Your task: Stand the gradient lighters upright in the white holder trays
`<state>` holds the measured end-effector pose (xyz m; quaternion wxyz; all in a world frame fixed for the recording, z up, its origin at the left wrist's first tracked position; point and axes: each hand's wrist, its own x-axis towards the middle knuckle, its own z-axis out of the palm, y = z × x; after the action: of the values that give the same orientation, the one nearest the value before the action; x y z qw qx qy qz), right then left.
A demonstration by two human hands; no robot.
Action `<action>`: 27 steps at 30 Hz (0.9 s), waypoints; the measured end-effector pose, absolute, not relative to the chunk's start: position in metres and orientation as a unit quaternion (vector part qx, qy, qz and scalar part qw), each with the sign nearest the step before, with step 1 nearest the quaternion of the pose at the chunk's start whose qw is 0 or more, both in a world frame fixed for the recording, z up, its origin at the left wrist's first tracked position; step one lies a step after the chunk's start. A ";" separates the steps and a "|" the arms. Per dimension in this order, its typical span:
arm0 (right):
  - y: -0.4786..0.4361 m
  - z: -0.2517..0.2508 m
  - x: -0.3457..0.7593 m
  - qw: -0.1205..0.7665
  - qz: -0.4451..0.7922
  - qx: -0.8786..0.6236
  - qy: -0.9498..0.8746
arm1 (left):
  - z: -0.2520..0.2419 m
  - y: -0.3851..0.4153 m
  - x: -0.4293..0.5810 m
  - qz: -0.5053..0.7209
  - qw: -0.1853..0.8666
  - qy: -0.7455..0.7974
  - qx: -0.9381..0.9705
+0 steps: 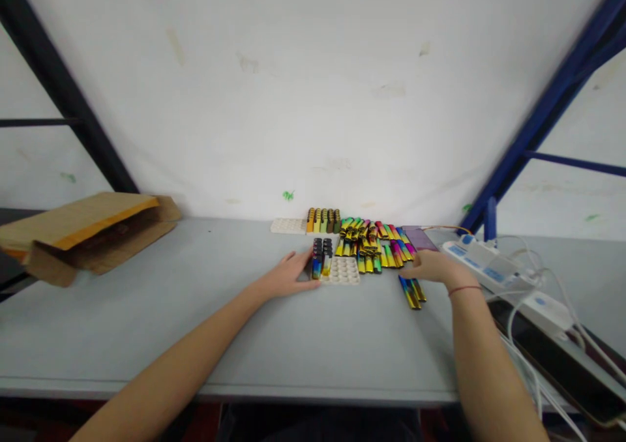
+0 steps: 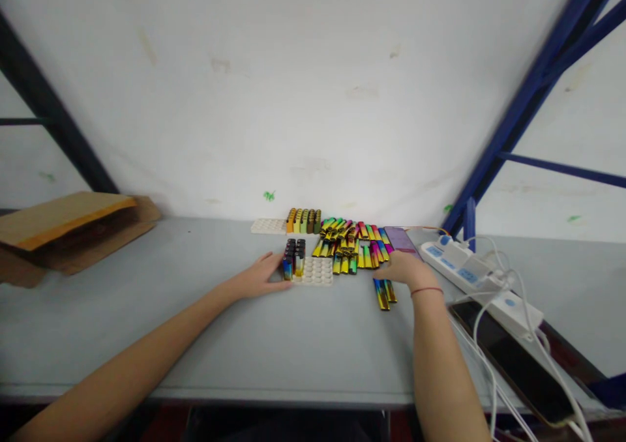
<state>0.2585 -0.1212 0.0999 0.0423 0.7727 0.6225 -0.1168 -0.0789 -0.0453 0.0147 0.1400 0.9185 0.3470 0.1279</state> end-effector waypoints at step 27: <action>-0.098 0.077 0.249 -0.053 -0.059 0.739 0.669 | 0.017 -0.047 -0.078 0.115 0.129 0.350 0.921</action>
<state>0.2491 -0.0979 0.0771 -0.0526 0.7392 0.6689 -0.0590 -0.0781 -0.0467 0.0173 0.1286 0.9207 0.3500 0.1153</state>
